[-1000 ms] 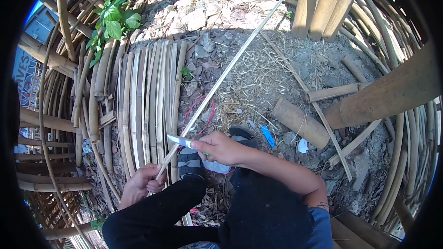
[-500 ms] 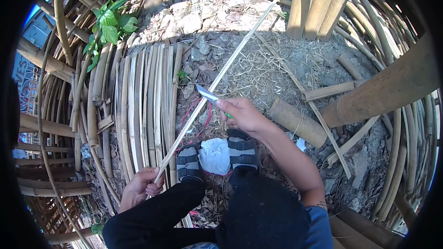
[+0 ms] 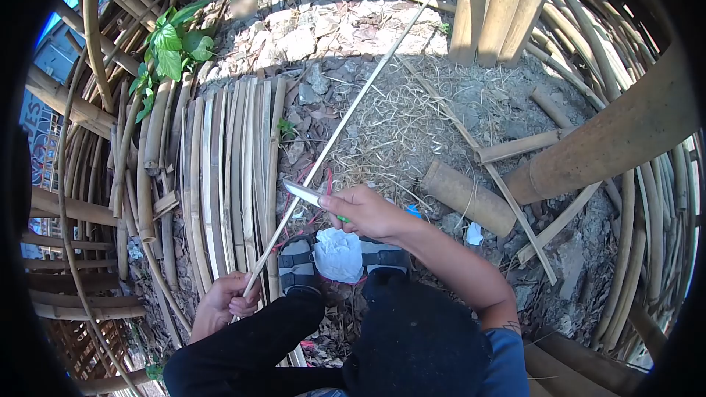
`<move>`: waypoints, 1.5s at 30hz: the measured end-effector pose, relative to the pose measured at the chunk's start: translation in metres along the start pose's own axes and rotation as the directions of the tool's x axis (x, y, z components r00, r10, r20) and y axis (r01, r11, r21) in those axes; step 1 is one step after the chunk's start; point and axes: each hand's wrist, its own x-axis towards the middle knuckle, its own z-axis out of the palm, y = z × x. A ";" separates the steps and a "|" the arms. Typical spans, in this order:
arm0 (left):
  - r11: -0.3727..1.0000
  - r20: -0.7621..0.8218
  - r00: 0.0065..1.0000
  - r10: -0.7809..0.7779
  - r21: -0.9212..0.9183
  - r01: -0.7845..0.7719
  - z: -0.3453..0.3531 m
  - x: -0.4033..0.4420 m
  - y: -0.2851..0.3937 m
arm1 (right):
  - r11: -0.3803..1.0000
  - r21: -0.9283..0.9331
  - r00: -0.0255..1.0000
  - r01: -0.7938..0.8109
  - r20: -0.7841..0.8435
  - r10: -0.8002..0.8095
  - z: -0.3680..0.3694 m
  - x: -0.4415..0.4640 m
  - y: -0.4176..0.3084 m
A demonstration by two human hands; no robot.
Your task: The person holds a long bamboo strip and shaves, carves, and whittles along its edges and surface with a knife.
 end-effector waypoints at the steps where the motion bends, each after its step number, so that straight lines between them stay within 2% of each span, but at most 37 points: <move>1: 1.000 -0.014 1.000 0.009 0.012 -0.009 0.000 0.000 -0.001 | 0.998 0.052 1.000 0.030 0.003 -0.031 -0.010 0.005 0.008; 2: 1.000 -0.029 0.999 0.018 0.025 -0.018 0.000 -0.002 -0.002 | 0.998 0.058 1.000 0.029 0.005 -0.029 -0.023 0.006 0.006; 5: 1.000 -0.041 0.999 0.013 0.009 -0.012 -0.005 -0.002 -0.005 | 0.997 0.074 0.972 0.006 -0.235 0.011 -0.043 0.008 -0.008; 6: 1.000 -0.036 0.999 0.016 0.015 -0.015 -0.005 -0.001 -0.004 | 0.998 0.069 0.971 0.011 -0.239 0.006 -0.036 0.007 -0.009; 8: 1.000 0.029 1.000 0.002 -0.015 -0.001 -0.005 -0.001 -0.003 | 0.999 0.053 1.000 -0.010 -0.008 0.010 -0.018 0.002 -0.004; 10: 1.000 -0.007 1.000 0.000 0.002 0.000 0.000 -0.001 -0.002 | 0.997 0.071 0.999 -0.043 -0.020 0.044 -0.020 0.002 0.000; 12: 1.000 -0.042 0.999 0.000 0.022 0.001 0.001 -0.002 -0.003 | 0.996 0.085 0.977 0.002 -0.210 0.016 -0.049 0.007 -0.006; 13: 1.000 -0.053 0.999 -0.012 0.027 0.013 0.000 -0.002 -0.003 | 0.996 0.088 0.975 0.030 -0.222 -0.010 -0.058 0.009 -0.010; 14: 0.999 -0.063 0.998 -0.021 0.033 0.023 0.000 -0.001 -0.003 | 0.996 0.084 0.974 0.035 -0.224 -0.015 -0.058 0.008 -0.009; 16: 0.999 -0.046 0.999 -0.015 0.034 0.017 0.001 -0.001 -0.001 | 0.996 0.083 0.997 -0.034 -0.062 0.039 -0.042 0.005 -0.009; 18: 0.999 -0.033 0.999 -0.017 0.028 0.018 0.002 -0.001 -0.001 | 0.991 0.119 0.996 -0.064 -0.052 0.071 -0.039 0.006 -0.004; 20: 0.999 -0.089 0.996 -0.020 0.045 0.024 0.003 -0.002 -0.003 | 0.989 0.148 0.977 0.023 -0.215 0.009 -0.065 0.010 -0.002; 21: 0.999 -0.086 0.996 -0.020 0.047 0.024 0.002 -0.001 -0.004 | 0.994 0.108 0.962 0.014 -0.273 0.016 -0.078 0.007 -0.011; 22: 0.999 -0.067 0.997 -0.024 0.040 0.027 0.001 -0.001 -0.004 | 0.994 0.104 0.961 0.018 -0.277 0.011 -0.077 0.005 -0.013; 25: 0.999 -0.038 0.999 -0.023 0.035 0.025 0.002 -0.001 -0.001 | 0.994 0.089 0.994 -0.059 -0.082 0.067 -0.058 0.001 -0.010; 26: 0.999 -0.031 0.999 -0.025 0.032 0.026 0.003 -0.002 -0.001 | 0.994 0.091 0.994 -0.061 -0.082 0.069 -0.061 0.002 -0.010; 28: 0.998 -0.084 0.996 -0.035 0.050 0.039 0.004 -0.003 -0.003 | 0.991 0.101 0.977 -0.084 -0.188 0.102 -0.076 0.003 -0.010; 29: 0.996 -0.132 0.991 -0.031 0.076 0.042 0.005 -0.002 -0.003 | 0.993 0.118 0.966 -0.020 -0.255 0.050 -0.088 0.004 -0.011; 32: 0.995 -0.193 0.981 -0.035 0.080 0.051 0.007 -0.001 -0.002 | 0.988 0.119 0.962 -0.097 -0.243 0.123 -0.085 0.005 -0.010; 33: 0.995 -0.192 0.981 -0.032 0.083 0.049 0.008 -0.001 0.000 | 0.987 0.117 0.979 -0.112 -0.158 0.130 -0.076 0.006 -0.004; 34: 0.996 -0.162 0.987 -0.022 0.082 0.036 0.008 -0.001 0.000 | 0.987 0.118 0.979 -0.112 -0.158 0.130 -0.078 0.006 -0.005; 36: 0.997 -0.135 0.991 -0.026 0.071 0.036 0.007 -0.002 -0.004 | 0.991 0.094 0.970 -0.091 -0.215 0.109 -0.087 0.005 -0.006; 38: 0.997 -0.186 0.981 -0.049 0.053 0.060 0.007 -0.001 -0.001 | 0.996 0.068 0.960 -0.053 -0.272 0.069 -0.097 0.008 -0.004; 40: 0.996 -0.171 0.984 -0.047 0.065 0.059 0.005 -0.002 -0.002 | 0.990 0.134 0.943 -0.050 -0.321 0.091 -0.095 0.011 -0.007; 42: 0.996 -0.161 0.986 -0.048 0.071 0.060 0.004 -0.001 -0.001 | 0.993 0.076 0.949 -0.092 -0.294 0.110 -0.088 0.012 -0.008; 44: 0.997 -0.164 0.985 -0.052 0.053 0.062 0.004 -0.002 -0.003 | 0.999 0.036 0.954 0.007 -0.299 0.004 -0.089 0.008 -0.009; 45: 0.996 -0.164 0.984 -0.064 0.052 0.073 0.005 -0.004 -0.005 | 0.999 0.041 0.945 -0.018 -0.326 0.031 -0.104 0.011 -0.012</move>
